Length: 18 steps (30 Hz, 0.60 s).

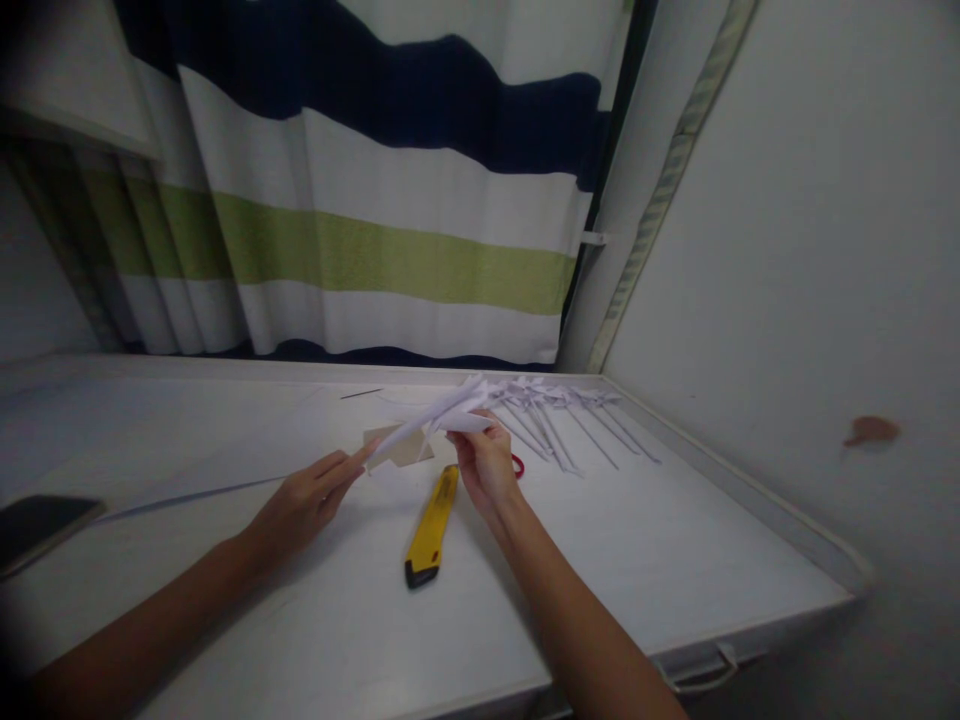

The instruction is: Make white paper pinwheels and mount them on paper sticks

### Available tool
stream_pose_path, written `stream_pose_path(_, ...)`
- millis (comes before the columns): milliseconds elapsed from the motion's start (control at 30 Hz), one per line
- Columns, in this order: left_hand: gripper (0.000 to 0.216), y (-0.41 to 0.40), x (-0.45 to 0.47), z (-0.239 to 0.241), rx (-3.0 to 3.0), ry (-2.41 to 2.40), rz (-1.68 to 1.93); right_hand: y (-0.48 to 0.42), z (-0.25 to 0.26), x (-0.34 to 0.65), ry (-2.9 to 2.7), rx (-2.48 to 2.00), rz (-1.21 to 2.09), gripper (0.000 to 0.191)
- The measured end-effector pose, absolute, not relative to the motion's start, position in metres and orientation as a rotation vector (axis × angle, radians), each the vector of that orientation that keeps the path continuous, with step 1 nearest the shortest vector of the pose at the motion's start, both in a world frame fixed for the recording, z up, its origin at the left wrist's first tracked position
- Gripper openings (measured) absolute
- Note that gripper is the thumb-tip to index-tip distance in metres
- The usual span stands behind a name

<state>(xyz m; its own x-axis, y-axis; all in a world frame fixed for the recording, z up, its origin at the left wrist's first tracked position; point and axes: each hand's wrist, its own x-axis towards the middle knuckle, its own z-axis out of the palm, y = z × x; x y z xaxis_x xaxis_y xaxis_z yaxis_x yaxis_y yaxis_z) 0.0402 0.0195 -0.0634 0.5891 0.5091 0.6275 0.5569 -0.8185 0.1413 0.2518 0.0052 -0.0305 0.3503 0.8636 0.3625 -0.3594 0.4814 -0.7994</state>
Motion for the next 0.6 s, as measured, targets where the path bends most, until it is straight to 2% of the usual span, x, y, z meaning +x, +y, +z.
stream_pose_path(400, 0.046, 0.0252, 0.0326, -0.0643, -2.669, -0.767, -0.944, 0.0043, -0.0294, 0.2513, -0.853, -0.642, 0.963, 0.014)
stream_pose_path(600, 0.047, 0.0259, 0.0354, -0.0592, -2.681, -0.756, -1.014, 0.0027, -0.0262, 0.25, -0.821, -0.578, 1.033, 0.015)
